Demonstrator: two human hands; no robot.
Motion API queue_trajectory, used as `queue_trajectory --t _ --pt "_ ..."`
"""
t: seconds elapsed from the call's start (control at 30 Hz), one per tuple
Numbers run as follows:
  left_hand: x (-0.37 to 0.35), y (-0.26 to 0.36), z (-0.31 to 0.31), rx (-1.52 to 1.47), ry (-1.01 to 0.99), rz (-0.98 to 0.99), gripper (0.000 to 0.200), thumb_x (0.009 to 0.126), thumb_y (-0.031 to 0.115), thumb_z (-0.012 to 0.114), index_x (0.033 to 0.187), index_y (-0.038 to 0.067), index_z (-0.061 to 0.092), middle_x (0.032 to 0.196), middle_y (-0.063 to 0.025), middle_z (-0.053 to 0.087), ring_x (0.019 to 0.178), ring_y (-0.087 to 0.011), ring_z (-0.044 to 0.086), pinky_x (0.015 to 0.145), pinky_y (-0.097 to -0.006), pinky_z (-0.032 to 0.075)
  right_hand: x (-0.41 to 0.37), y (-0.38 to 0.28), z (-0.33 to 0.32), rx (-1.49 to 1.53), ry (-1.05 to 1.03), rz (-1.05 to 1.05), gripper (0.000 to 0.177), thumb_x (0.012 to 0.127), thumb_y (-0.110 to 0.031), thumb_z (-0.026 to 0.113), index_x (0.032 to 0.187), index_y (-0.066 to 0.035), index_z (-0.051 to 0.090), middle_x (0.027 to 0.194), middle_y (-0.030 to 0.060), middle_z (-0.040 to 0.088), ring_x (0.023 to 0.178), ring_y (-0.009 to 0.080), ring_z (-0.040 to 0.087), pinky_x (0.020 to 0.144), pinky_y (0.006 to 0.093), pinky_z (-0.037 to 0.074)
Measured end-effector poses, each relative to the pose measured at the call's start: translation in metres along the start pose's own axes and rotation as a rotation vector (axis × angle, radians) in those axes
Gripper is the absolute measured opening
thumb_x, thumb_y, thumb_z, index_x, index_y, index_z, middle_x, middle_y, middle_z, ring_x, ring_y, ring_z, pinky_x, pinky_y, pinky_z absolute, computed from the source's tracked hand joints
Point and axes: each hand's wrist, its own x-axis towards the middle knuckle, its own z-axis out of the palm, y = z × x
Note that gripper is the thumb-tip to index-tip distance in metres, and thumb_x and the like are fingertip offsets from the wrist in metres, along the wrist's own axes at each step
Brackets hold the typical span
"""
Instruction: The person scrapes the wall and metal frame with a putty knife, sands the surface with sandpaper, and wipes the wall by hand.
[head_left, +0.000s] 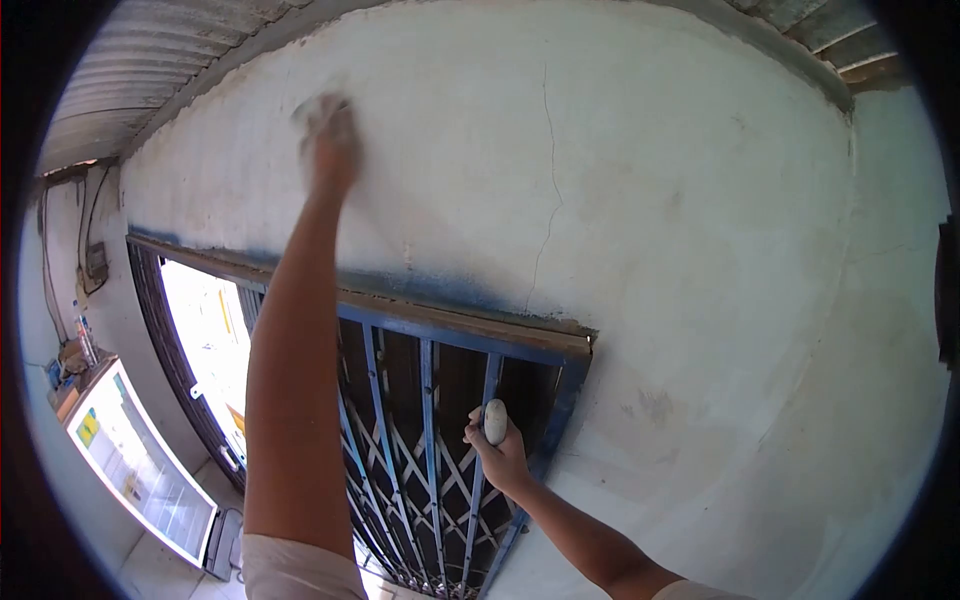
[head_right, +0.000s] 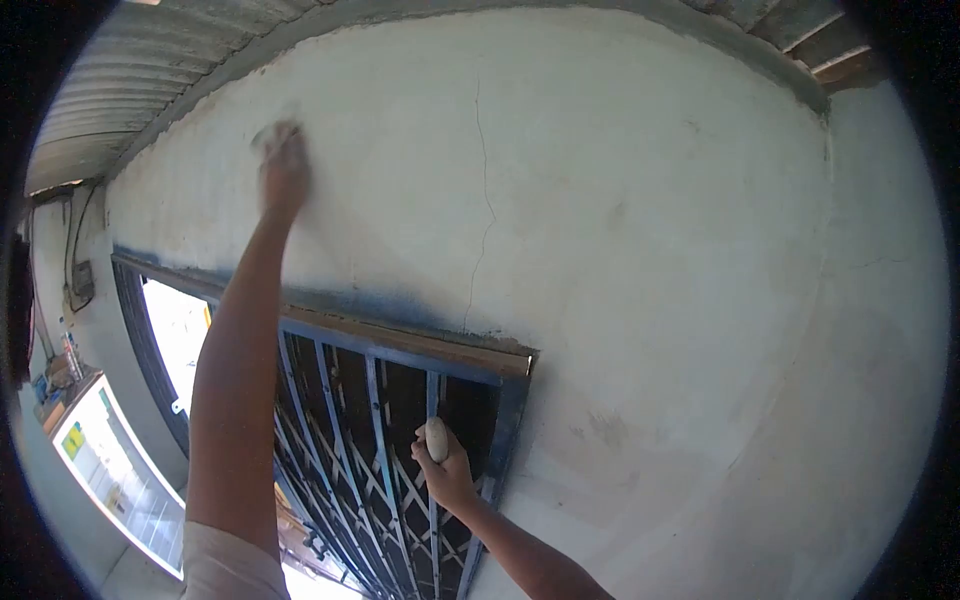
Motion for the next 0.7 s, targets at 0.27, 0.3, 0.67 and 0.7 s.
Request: queue_trajectory --t 0.27,0.3,0.67,0.7 --pt "0.012 0.043 0.022 0.585 -0.072 -0.141 0.049 0.089 0.033 0.049 0.132 0.009 0.051 0.145 -0.0140 0.041 0.134 -0.0368 0.036 0.103 -0.0587 0.034 0.001 0.015 0.002 -0.108 0.026 -0.043 0.012 0.092 -0.004 0.060 0.102 -0.003 0.054 0.090 0.0019 0.055 0.080 0.0080 0.057 0.069 0.0265 0.053" --pt "0.014 0.077 0.040 0.589 -0.002 -0.038 0.048 0.087 0.030 0.051 0.130 0.009 0.053 0.146 -0.0130 0.038 0.134 -0.0378 0.034 0.102 -0.0634 0.032 0.001 0.011 0.003 -0.101 0.025 -0.038 0.012 0.092 -0.003 0.060 0.102 -0.003 0.054 0.089 0.0018 0.055 0.080 0.0080 0.058 0.069 0.0264 0.053" --pt "-0.214 0.408 0.055 -0.540 -0.231 0.934 0.046 0.089 0.028 0.057 0.131 0.010 0.054 0.141 -0.0045 0.050 0.137 -0.0296 0.037 0.117 -0.0495 0.020 -0.011 0.037 -0.015 -0.578 -0.055 -0.401 0.027 0.090 -0.010 0.064 0.114 -0.001 0.056 0.101 0.0129 0.062 0.091 0.0235 0.062 0.083 0.0355 0.048" --pt "-0.205 0.402 0.056 -0.538 -0.278 0.974 0.046 0.090 0.027 0.055 0.132 0.011 0.053 0.141 -0.0055 0.049 0.138 -0.0297 0.036 0.117 -0.0492 0.019 -0.014 0.036 -0.017 -0.587 -0.054 -0.408 0.028 0.090 -0.010 0.064 0.115 0.000 0.056 0.104 0.0131 0.062 0.093 0.0235 0.061 0.086 0.0359 0.048"
